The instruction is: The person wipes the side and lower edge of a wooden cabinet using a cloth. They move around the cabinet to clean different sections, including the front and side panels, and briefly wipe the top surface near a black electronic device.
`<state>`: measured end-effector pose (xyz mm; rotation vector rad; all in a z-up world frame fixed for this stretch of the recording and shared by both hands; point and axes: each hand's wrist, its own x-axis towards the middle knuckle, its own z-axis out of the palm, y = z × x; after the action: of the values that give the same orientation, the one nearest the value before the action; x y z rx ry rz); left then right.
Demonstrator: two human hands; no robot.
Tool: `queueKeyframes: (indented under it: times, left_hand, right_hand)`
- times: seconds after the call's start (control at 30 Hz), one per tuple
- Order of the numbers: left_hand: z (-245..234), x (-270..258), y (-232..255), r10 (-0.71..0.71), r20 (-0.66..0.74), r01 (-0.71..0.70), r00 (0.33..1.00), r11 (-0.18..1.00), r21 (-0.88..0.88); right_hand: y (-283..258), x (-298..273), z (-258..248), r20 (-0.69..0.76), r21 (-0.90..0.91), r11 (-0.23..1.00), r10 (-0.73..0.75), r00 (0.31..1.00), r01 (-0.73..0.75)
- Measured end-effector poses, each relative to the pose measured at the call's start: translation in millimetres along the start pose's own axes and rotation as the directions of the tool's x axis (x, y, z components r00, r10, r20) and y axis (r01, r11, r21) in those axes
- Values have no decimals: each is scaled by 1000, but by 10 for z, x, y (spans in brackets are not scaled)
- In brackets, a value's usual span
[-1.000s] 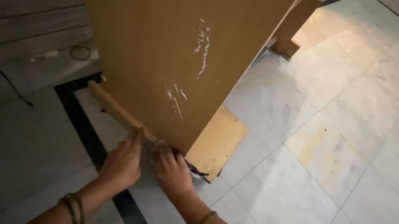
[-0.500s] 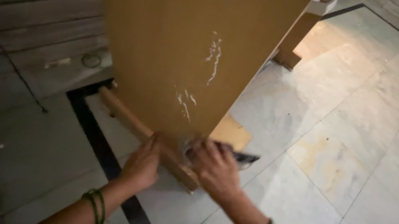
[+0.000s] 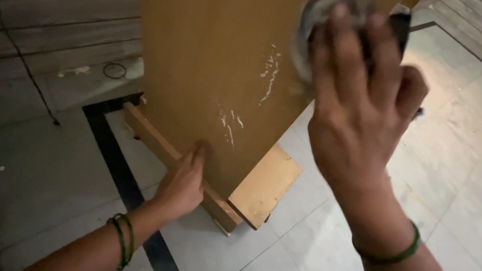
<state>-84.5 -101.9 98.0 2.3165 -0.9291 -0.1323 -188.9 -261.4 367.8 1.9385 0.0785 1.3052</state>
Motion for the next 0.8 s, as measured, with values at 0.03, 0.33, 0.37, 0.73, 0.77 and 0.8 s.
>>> queueKeyframes:
  times: [0.03,0.33,0.37,0.73,0.77,0.8]
  left_hand:
    - [-36,12,8,-15,25,16,1000,1000,-6]
    - [30,95,126,59,-125,-73,990,991,-113]
    - [67,108,127,43,-111,-56,993,991,-120]
    - [95,63,5,15,-21,-15,1000,1000,-1]
    - [85,60,10,37,-28,-37,999,999,9]
    - [73,59,11,59,-34,-59,998,998,19]
  right_hand:
    - [-48,-93,-15,26,36,999,-10,1000,9]
    - [-629,-1017,22,268,281,955,-175,947,97]
    - [-702,-1081,0,290,312,943,-208,934,113]
    - [8,39,-350,94,294,951,-126,988,93]
    - [30,160,-320,82,234,968,-116,990,94]
    - [4,226,-295,70,198,974,-128,989,112]
